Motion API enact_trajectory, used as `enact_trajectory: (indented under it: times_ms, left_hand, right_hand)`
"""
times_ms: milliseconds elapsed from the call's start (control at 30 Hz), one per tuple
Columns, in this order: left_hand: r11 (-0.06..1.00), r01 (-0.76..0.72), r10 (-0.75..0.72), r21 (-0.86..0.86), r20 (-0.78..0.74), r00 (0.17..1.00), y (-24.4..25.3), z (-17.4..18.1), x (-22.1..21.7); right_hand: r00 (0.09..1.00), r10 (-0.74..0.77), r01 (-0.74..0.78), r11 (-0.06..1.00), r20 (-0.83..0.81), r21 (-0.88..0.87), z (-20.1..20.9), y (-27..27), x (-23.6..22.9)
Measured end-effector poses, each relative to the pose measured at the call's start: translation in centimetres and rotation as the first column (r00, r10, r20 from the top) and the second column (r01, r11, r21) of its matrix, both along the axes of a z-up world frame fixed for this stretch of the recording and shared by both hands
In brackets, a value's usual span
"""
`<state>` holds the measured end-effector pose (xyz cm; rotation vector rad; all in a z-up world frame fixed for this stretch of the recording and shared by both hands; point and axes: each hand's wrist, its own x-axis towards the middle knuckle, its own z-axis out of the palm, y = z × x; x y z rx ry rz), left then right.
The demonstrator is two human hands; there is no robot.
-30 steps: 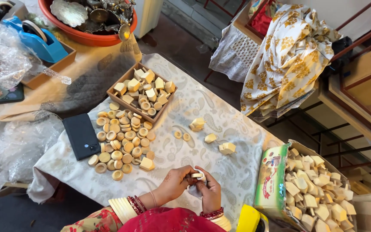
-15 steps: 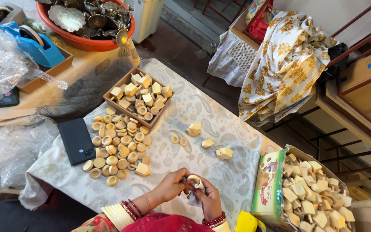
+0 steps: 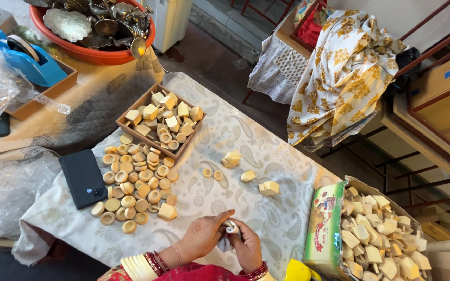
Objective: The recorder is cleaning or applying a substance to small wooden pieces, possibly for handicrafts or furniture parts.
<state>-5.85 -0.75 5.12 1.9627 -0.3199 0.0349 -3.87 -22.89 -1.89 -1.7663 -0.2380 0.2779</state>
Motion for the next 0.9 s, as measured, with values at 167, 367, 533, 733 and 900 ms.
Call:
enact_trajectory:
  times_ms: [167, 367, 533, 733, 900]
  left_hand:
    - [1.0, 0.012, -0.012, 0.0, 0.089, 0.996, 0.3, -0.2, 0.3]
    - [0.986, -0.094, 0.089, -0.134, -0.045, 0.995, -0.5, -2.4, 1.6]
    - [0.969, -0.2, 0.171, -0.146, -0.191, 0.967, -0.9, -3.1, 1.9]
    - [0.57, -0.207, -0.415, -0.795, -0.496, 0.762, -0.9, -7.7, 2.3]
    - [0.562, -0.226, -0.406, -0.796, -0.504, 0.762, 0.0, -6.9, 2.2]
  right_hand:
    - [0.993, -0.113, 0.11, 0.992, -0.033, -0.064, 2.8, 1.4, -0.3]
    - [0.898, -0.225, 0.346, 0.892, 0.378, -0.29, 5.7, 3.6, -1.0]
    - [0.801, -0.066, 0.294, 0.909, 0.595, -0.296, 6.9, 5.0, -1.6]
    - [0.915, -0.088, 0.163, 0.973, 0.394, -0.161, 5.7, 3.7, -0.6]
    - [0.929, -0.024, 0.043, 0.998, 0.37, -0.044, 5.3, 4.0, -0.6]
